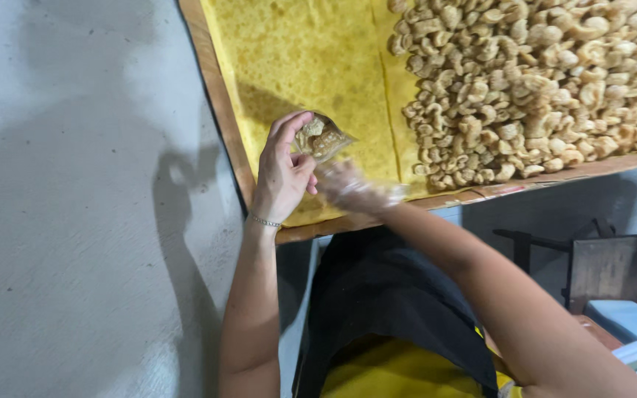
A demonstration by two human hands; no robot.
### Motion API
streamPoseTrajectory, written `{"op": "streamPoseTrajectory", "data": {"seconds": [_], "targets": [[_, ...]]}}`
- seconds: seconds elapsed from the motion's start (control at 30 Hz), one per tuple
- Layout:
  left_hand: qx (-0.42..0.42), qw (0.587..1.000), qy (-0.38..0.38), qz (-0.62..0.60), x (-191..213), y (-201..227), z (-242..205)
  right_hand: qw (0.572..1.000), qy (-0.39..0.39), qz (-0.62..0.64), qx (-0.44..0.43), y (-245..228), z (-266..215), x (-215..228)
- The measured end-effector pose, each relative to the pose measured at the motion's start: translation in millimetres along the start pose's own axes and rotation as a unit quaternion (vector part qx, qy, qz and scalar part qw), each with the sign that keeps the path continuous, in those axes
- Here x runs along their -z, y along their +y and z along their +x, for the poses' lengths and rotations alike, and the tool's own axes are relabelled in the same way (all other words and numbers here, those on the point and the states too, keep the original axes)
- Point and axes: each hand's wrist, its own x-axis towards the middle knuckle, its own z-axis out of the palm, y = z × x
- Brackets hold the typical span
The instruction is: The person scoops cashews from a large tray into clear plastic bags, weighs each bag on a digital scale, and places the filled bags into a blue basket. The person repeats this process multiple times.
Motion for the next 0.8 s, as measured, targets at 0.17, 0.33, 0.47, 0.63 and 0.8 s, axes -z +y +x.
{"op": "streamPoseTrajectory", "data": {"seconds": [0.17, 0.33, 0.47, 0.63, 0.8], "targets": [[-0.009, 0.999, 0.029, -0.019, 14.9, -12.5, -7.4, 0.998, -0.01, -0.031, 0.047, -47.1, 11.8, 1.0], [-0.009, 0.998, 0.05, -0.029, 25.3, -40.4, -4.7, 0.991, 0.012, -0.104, 0.084, -35.4, -6.3, -0.8], [-0.012, 0.998, 0.054, -0.005, 27.9, -52.5, 1.8, 0.975, 0.038, -0.19, 0.106, -3.1, -19.8, -29.3], [0.006, 0.999, 0.034, -0.021, 22.8, -58.1, 14.1, 0.994, 0.1, 0.026, -0.031, 53.7, -11.1, -113.2], [-0.009, 0.999, 0.009, -0.051, 8.1, -56.9, 25.2, 0.912, 0.245, -0.328, 0.031, 73.8, -1.6, -153.4]]}}
